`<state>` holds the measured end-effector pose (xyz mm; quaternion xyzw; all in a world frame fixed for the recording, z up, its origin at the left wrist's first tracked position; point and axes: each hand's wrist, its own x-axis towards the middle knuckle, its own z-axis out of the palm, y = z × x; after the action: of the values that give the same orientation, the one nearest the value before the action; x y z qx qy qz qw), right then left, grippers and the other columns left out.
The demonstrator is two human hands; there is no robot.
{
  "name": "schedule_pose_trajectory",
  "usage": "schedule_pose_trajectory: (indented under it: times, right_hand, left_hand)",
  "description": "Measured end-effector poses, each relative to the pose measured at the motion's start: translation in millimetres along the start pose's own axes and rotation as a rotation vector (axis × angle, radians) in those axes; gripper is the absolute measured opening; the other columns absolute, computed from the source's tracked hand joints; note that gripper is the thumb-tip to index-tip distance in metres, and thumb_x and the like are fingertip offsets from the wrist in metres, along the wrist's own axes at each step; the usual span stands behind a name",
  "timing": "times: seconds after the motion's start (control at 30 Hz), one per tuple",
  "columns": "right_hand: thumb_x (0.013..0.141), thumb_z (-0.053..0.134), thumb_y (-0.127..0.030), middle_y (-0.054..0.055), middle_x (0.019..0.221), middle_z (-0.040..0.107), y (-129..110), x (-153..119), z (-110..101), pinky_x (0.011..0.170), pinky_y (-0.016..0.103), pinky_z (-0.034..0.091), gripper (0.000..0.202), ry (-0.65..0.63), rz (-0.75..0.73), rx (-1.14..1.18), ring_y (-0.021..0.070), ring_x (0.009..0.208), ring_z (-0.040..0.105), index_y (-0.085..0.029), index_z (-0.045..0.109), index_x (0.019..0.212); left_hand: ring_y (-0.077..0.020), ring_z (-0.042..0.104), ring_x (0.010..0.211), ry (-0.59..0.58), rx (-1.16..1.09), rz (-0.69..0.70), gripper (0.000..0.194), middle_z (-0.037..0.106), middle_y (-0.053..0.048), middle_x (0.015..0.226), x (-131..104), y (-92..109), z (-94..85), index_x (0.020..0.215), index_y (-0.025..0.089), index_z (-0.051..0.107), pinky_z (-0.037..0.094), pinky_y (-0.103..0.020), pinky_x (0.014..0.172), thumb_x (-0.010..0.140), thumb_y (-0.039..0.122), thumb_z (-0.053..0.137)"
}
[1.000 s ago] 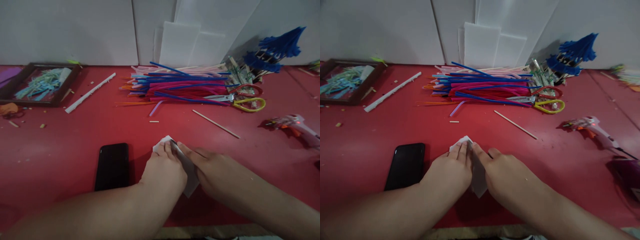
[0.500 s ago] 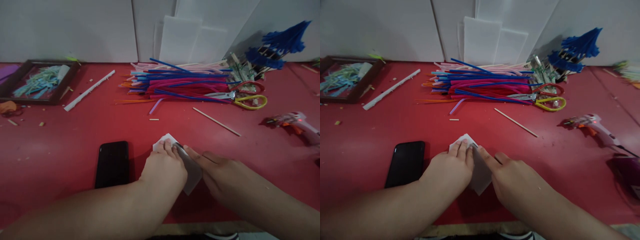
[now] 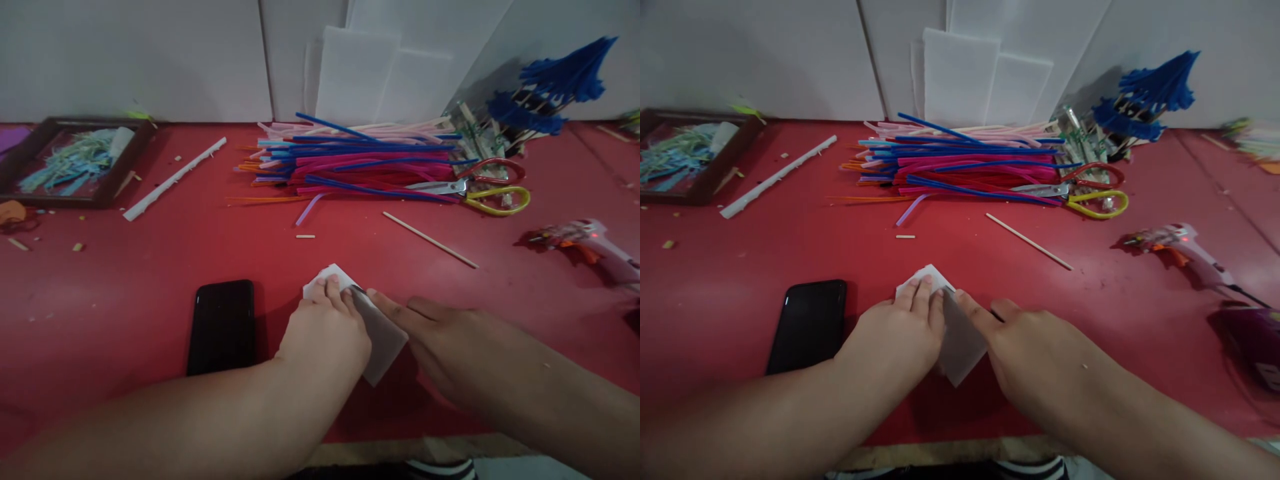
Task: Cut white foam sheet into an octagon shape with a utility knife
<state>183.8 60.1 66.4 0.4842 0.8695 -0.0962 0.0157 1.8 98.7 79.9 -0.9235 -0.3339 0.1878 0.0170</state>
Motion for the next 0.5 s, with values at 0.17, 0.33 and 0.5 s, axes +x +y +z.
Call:
schedule_pose_trajectory:
  times: [0.17, 0.33, 0.5]
  right_hand:
    - [0.074, 0.041, -0.002, 0.011, 0.104, 0.074, -2, -1, 3, 0.054, 0.029, 0.054, 0.073, 0.002, 0.014, -0.014, 0.0164, 0.06, 0.068, -0.016, 0.044, 0.146]
    - [0.075, 0.039, 0.0, 0.011, 0.113, 0.073, -4, -6, 9, 0.06, 0.029, 0.056, 0.075, 0.055, 0.068, 0.033, 0.0167, 0.066, 0.07, -0.019, 0.043, 0.147]
    - [0.078, 0.039, -0.003, 0.01, 0.104, 0.074, -1, -10, 7, 0.059, 0.03, 0.057, 0.072, 0.004, 0.081, 0.108, 0.017, 0.063, 0.069, -0.019, 0.043, 0.148]
  left_hand:
    - [-0.0413, 0.061, 0.116, -0.004, 0.019, 0.014, 0.046, 0.054, -0.031, 0.132, -1, 0, -1.1, 0.133, -0.002, 0.054, 0.06, -0.042, 0.073, 0.087, 0.003, 0.05]
    - [-0.0367, 0.064, 0.114, 0.021, 0.089, 0.038, 0.05, 0.058, -0.029, 0.13, -2, 0, 0.2, 0.133, 0.0, 0.055, 0.06, -0.038, 0.072, 0.083, 0.001, 0.049]
    - [-0.0389, 0.06, 0.118, 0.016, 0.081, 0.031, 0.051, 0.054, -0.03, 0.133, -1, 1, 4.0, 0.137, 0.001, 0.052, 0.06, -0.04, 0.074, 0.085, 0.002, 0.048]
